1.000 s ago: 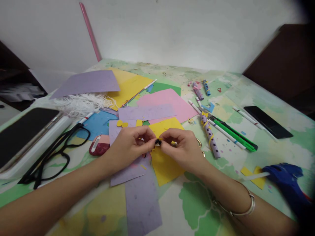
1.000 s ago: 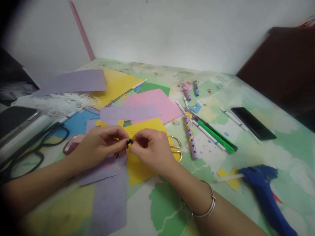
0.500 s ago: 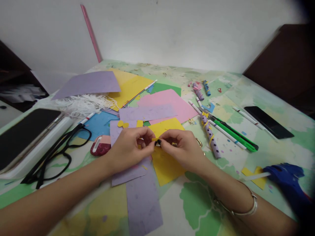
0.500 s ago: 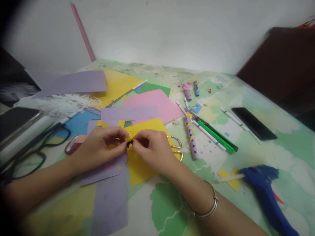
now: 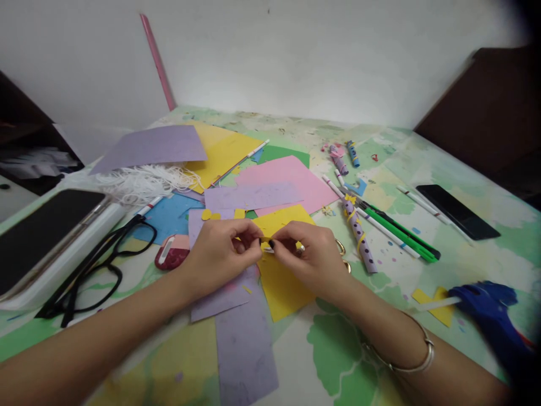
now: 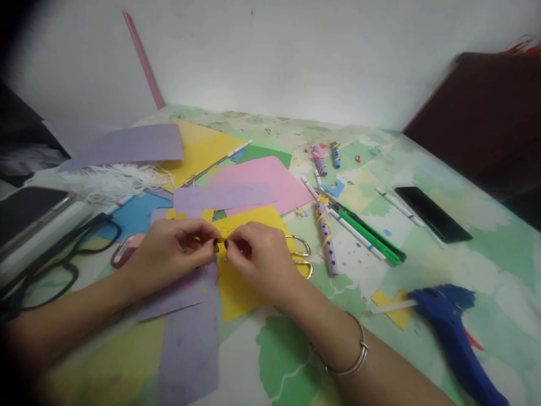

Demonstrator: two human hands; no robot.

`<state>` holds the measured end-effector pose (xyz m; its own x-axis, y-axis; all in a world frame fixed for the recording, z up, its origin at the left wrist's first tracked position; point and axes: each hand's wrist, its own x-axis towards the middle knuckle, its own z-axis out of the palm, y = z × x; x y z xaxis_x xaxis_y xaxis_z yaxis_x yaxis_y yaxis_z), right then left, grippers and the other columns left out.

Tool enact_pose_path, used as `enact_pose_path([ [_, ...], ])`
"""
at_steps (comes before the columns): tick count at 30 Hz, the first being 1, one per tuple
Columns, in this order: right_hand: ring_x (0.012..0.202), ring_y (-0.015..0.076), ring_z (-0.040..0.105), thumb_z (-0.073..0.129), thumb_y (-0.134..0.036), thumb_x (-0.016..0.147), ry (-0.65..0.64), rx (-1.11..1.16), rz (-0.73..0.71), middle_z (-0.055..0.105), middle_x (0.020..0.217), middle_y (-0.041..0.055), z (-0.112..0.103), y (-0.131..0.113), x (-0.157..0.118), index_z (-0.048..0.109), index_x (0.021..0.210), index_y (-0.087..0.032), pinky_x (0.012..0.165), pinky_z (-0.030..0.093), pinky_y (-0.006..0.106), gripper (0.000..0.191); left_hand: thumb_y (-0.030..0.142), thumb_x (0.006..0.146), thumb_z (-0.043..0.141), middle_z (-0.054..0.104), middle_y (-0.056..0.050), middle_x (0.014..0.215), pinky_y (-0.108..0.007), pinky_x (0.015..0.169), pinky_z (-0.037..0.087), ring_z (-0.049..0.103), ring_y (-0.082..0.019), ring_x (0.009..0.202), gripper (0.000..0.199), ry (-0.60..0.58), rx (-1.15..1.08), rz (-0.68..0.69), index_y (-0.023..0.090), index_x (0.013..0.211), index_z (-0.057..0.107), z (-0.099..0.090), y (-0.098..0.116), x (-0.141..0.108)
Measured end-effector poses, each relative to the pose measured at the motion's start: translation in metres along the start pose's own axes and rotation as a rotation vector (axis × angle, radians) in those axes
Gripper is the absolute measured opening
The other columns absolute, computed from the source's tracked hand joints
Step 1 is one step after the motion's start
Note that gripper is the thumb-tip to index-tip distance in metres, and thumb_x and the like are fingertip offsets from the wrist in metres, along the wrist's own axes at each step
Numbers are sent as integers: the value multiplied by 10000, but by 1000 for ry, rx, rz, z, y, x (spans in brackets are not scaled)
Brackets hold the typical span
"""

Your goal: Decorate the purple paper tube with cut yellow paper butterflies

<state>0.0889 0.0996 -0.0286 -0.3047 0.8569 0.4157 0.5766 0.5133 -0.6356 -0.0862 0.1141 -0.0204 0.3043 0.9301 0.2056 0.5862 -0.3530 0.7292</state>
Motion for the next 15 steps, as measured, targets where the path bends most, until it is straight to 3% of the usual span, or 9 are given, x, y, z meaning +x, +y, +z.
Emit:
enact_pose_path([
  [2, 552, 82, 511, 556, -88, 763, 54, -35, -35, 583, 590, -11, -1, 1, 0, 632, 673, -133, 532, 363, 203, 126, 152, 675, 545, 646, 8, 582, -185, 505, 438, 548, -91, 501, 114, 51, 23, -19, 157, 701, 656, -2, -2, 1],
  [4, 573, 92, 541, 558, -98, 785, 114, -78, -71, 611, 621, 5, -2, 2, 0, 648, 711, -130, 545, 389, 203, 122, 152, 683, 550, 634, 10, 563, -185, 472, 429, 542, -92, 475, 105, 40, -92, -108, 154, 713, 651, -4, -2, 2],
  [7, 659, 119, 589, 516, -140, 866, 167, -206, -169, 658, 714, 47, -1, 3, -3, 677, 774, -141, 605, 434, 219, 185, 206, 737, 556, 654, -16, 574, -200, 441, 441, 552, -104, 445, 120, -109, -404, -251, 137, 737, 655, -5, 0, 1],
  [10, 712, 143, 589, 468, -176, 914, 164, -359, -261, 673, 777, 72, 3, 4, -8, 688, 810, -157, 634, 446, 248, 244, 262, 779, 588, 683, -40, 616, -206, 465, 459, 579, -111, 466, 175, -213, -576, -300, 135, 712, 688, -3, 4, -1],
  [15, 720, 157, 561, 444, -166, 929, 125, -442, -425, 669, 815, 88, 2, 4, -8, 672, 966, -127, 645, 430, 283, 234, 238, 771, 651, 692, -24, 648, -185, 482, 463, 593, -102, 514, 112, -110, -688, -337, 162, 732, 725, -1, 4, -2],
])
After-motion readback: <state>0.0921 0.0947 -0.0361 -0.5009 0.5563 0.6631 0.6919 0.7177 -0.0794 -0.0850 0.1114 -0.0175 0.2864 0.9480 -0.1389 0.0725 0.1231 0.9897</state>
